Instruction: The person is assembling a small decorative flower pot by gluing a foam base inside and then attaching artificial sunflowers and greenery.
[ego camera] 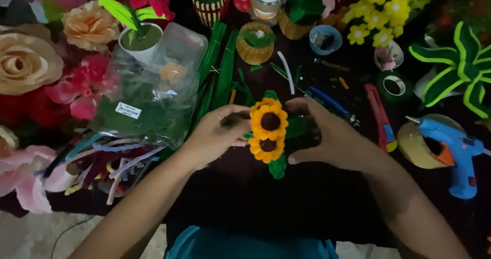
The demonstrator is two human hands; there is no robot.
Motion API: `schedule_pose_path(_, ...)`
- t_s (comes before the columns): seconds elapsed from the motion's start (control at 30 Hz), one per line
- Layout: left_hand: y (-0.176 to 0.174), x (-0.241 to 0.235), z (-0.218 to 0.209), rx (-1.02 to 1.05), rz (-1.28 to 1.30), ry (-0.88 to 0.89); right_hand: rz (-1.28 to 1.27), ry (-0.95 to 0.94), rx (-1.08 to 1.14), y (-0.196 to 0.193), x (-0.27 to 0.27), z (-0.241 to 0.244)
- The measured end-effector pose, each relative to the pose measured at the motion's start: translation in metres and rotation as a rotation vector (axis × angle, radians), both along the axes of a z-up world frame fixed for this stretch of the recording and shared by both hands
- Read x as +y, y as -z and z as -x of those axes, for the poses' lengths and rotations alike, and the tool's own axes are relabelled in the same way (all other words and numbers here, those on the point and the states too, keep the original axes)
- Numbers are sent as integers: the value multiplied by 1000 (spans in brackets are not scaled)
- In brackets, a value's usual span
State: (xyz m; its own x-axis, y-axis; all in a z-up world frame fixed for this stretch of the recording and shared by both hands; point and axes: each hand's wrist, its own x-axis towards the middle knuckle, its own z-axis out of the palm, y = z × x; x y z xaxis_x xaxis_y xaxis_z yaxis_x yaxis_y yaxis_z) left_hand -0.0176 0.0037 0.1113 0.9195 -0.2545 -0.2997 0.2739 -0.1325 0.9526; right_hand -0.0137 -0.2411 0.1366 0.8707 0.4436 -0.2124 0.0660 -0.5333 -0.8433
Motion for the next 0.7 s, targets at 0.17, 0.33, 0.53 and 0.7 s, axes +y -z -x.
schedule_pose_path(0.17, 11, 4, 1, 105, -34, 48, -91, 65, -28, 32, 6, 6)
schedule_pose_path(0.33, 3, 3, 10, 203, 186, 10, -382, 109, -55, 46, 6, 6)
schedule_pose_path(0.53, -32, -13, -4, 225, 509, 126, -467, 200, 58, 44, -26, -28)
schedule_pose_path(0.7, -42, -34, -30, 278, 775, 93, -575, 74, -43, 8, -18, -62)
